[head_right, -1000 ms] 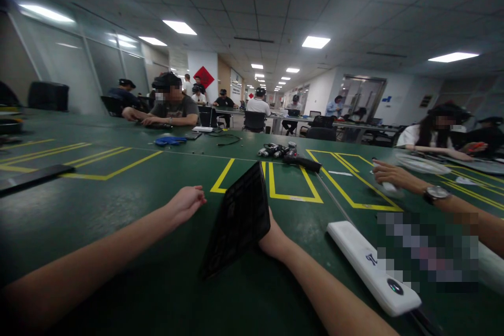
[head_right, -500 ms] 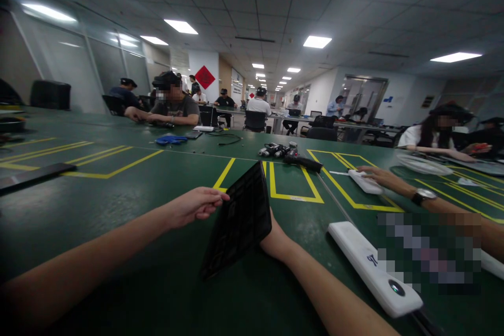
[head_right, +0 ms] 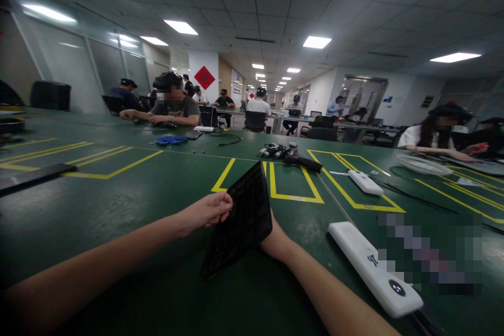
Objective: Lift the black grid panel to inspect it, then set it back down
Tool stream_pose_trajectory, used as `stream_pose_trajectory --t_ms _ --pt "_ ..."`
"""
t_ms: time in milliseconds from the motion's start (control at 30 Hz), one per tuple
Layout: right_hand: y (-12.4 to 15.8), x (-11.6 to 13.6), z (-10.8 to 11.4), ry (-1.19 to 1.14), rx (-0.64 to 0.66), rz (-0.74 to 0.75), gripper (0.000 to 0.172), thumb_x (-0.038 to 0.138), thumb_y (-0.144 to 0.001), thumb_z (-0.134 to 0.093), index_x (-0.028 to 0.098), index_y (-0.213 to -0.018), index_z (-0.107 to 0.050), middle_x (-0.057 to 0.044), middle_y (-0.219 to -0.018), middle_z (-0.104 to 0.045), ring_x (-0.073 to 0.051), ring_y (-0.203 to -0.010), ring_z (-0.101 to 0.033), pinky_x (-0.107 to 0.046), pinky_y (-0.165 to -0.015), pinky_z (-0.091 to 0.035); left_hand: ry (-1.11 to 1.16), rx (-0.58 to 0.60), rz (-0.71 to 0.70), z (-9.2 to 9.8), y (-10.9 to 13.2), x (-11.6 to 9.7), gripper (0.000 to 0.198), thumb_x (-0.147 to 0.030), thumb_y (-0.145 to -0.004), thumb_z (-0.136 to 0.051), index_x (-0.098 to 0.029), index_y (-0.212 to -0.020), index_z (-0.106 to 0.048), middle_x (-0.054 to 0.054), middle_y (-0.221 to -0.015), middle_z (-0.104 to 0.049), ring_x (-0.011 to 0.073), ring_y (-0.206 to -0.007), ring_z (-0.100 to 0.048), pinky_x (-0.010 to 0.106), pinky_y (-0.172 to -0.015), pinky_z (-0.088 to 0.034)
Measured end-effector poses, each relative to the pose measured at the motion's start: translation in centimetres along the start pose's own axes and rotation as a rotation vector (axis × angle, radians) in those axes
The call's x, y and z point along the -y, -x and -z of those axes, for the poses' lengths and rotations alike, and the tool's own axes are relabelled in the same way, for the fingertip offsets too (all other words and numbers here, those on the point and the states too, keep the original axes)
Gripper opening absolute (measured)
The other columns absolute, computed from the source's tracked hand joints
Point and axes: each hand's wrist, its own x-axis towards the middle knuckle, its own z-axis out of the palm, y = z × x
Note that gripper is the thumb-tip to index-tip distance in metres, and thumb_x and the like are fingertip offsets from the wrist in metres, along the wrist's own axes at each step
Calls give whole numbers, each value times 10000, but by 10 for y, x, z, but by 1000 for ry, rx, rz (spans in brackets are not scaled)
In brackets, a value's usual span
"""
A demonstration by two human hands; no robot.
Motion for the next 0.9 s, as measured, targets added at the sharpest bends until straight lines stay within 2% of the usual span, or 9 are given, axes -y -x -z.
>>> stream_pose_trajectory --t_ms 100,233,367,467,633,700,800,900 --pt "-2 0 0 13 7 -8 388 319 -805 -482 241 -1184 -499 -52 -1213 -550 -223 -1148 -474 -414 -996 -359 -66 -44 -89 -3 -2 5 173 -343 -768 -490 -180 -800 -443 -54 -568 -465 71 -476 -378 181 -444 -257" --pt "-4 1 -2 18 8 -16 347 301 -835 -426 244 -1165 -518 -46 -1157 -587 -211 -1089 -520 -388 -959 -405 -283 -199 -270 -7 0 13 173 -330 -774 -479 -165 -726 -499 -20 -627 -491 108 -590 -454 223 -548 -341" --pt "-2 1 0 19 -2 -1 390 306 -800 -495 243 -1185 -502 -54 -1203 -555 -232 -1124 -490 -393 -980 -380 -374 -233 -359 -8 1 19 159 -292 -792 -457 -165 -845 -539 2 -714 -528 121 -649 -487 232 -589 -366" --pt "1 0 2 21 -12 4 418 317 -787 -518 243 -1198 -489 -60 -1239 -526 -242 -1167 -451 -399 -995 -357 -351 -243 -345 -8 -3 20 173 -325 -798 -457 -160 -808 -507 -11 -666 -505 114 -611 -484 221 -558 -363" --pt "1 0 -2 23 -31 17 446 318 -802 -499 186 -1226 -453 -100 -1261 -500 -223 -1180 -439 -382 -1003 -344 -504 -368 -298 -9 -4 15 340 -436 -822 -387 -163 -630 -450 -22 -582 -457 109 -549 -424 218 -501 -307" --pt "2 -1 -3 28 -34 19 431 312 -817 -474 178 -1226 -448 -106 -1255 -504 -214 -1163 -458 -375 -995 -353 -522 -368 -310 -9 -1 13 341 -421 -846 -341 -161 -669 -474 -11 -612 -489 116 -577 -446 225 -527 -323" --pt "2 -3 -3 43 -37 21 446 308 -795 -511 174 -1216 -454 -109 -1249 -507 -223 -1158 -460 -379 -996 -349 -522 -330 -313 -10 2 11 244 -366 -836 -380 -161 -767 -493 -8 -660 -515 119 -602 -466 227 -547 -338" --pt "2 -4 -1 56 -36 21 462 303 -777 -534 177 -1215 -451 -105 -1253 -503 -230 -1162 -454 -390 -1004 -339 -545 -319 -304 -13 1 12 217 -353 -835 -388 -168 -766 -476 -13 -668 -507 118 -599 -466 224 -541 -334"
